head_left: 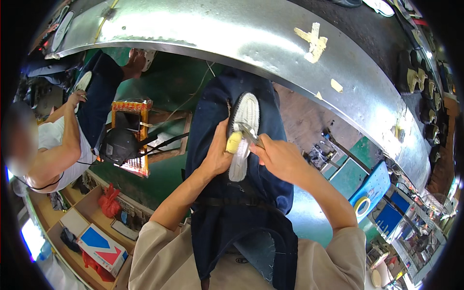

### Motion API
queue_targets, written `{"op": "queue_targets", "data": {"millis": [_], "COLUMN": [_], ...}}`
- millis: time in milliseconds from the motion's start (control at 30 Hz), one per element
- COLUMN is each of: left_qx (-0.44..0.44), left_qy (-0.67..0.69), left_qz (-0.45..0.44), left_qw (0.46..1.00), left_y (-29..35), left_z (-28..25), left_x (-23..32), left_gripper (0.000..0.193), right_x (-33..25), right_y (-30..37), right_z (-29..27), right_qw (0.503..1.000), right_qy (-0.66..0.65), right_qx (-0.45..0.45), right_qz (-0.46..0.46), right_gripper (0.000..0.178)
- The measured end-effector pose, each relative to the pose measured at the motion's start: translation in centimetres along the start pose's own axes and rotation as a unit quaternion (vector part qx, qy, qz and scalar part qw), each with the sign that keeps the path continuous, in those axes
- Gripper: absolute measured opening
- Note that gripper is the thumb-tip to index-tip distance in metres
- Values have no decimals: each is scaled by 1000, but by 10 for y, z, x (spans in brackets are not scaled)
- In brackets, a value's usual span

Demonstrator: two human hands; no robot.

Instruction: Manually pulling and shaping shoe uppers onto lasts using lasting pincers and a hammer in a factory setting.

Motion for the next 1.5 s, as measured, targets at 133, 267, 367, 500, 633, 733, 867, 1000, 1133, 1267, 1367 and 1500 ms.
{"op": "queue_targets", "data": {"millis": [133, 267, 367, 500, 633, 733, 867, 1000, 1133, 1267, 1367, 1500], "left_qx": [33, 80, 81, 74, 16, 144, -122, -153, -56, -21, -40, -68], "left_qy": [147, 62, -52, 16, 210, 465, 641, 301, 237, 269, 278, 277], "left_qz": [-115, -90, -44, -55, -253, -196, -72, -156, -123, -153, -140, -154], "left_qw": [982, 991, 994, 996, 944, 851, 754, 928, 962, 951, 949, 946], "left_y": [2, -5, -16, -18, -21, 3, 10, 39, 47, 45, 51, 54], "left_z": [3, -6, -7, -18, -20, -14, -28, 6, 16, 27, 32, 33], "left_x": [-30, -13, -1, -18, -24, -32, 58, 37, 16, 11, 11, 7], "left_gripper": [53, 34, 37, 40, 48, 61, 105, 94, 108, 103, 105, 102], "right_x": [1, 12, 32, 55, 68, 88, 98, 93, 78, 50, 20, 1], "right_y": [8, 3, 12, 18, 17, 22, 39, 28, 23, 39, 39, 36], "right_z": [24, 35, 40, 29, 24, 15, -18, -22, -16, -8, -6, -3], "right_qw": [988, 921, 894, 879, 875, 879, 888, 888, 890, 940, 960, 991], "right_qy": [-65, -386, -441, -459, -461, -442, -394, -398, -403, -336, -259, -16], "right_qx": [138, -10, -13, 84, 107, 128, 206, 207, 199, 26, -104, -93], "right_qz": [6, 45, 84, 94, 105, 123, 119, 104, 76, 53, 14, -92], "right_gripper": [36, 33, 35, 37, 39, 36, 36, 35, 33, 31, 30, 33]}}
Point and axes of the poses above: each hand's wrist, its own y-axis away from the middle knuckle, its own z-axis out of the palm, x = y × z, the point moved 8 cm from there along -y, towards the middle knuckle, and after that the axes turned 3 degrees about -x, right-handed, at the moved point
